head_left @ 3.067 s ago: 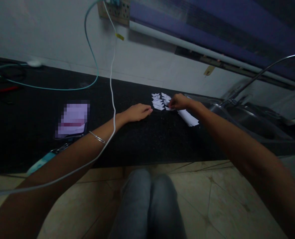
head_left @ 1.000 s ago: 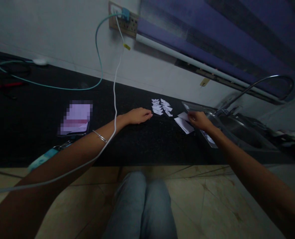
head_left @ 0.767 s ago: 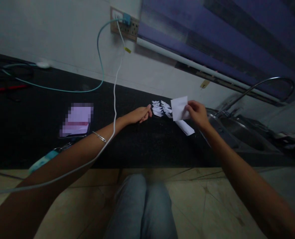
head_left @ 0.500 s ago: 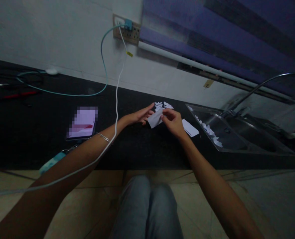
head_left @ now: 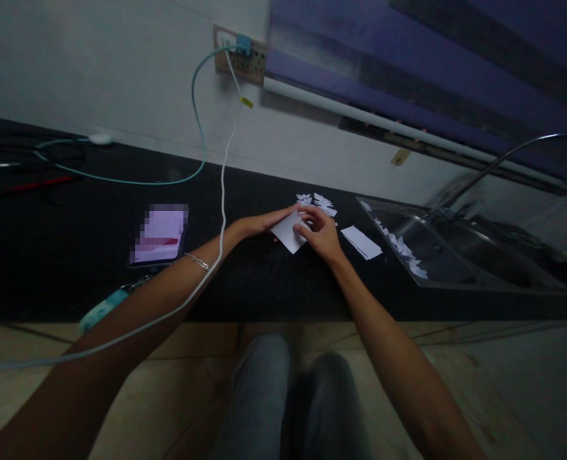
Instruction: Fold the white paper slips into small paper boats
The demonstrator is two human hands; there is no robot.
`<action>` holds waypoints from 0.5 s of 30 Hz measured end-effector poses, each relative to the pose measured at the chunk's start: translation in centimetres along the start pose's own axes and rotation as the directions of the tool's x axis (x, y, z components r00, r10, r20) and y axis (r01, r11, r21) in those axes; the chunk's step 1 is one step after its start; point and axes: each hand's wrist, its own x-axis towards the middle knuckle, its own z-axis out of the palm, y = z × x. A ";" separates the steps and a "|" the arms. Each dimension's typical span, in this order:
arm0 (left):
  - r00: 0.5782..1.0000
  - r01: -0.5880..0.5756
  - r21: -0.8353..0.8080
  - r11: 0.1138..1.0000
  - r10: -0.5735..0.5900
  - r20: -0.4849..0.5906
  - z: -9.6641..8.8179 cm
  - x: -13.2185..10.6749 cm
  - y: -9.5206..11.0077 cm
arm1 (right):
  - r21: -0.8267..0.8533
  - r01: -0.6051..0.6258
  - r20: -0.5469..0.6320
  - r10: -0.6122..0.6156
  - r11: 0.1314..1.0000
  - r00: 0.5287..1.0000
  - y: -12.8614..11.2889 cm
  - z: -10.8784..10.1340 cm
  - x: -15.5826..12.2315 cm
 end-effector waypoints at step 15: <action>0.992 0.042 0.074 0.996 -0.032 -0.124 0.5 2.7 -3.8 | 0.091 -0.170 -0.091 0.178 0.981 0.980 1.6 0.1 0.5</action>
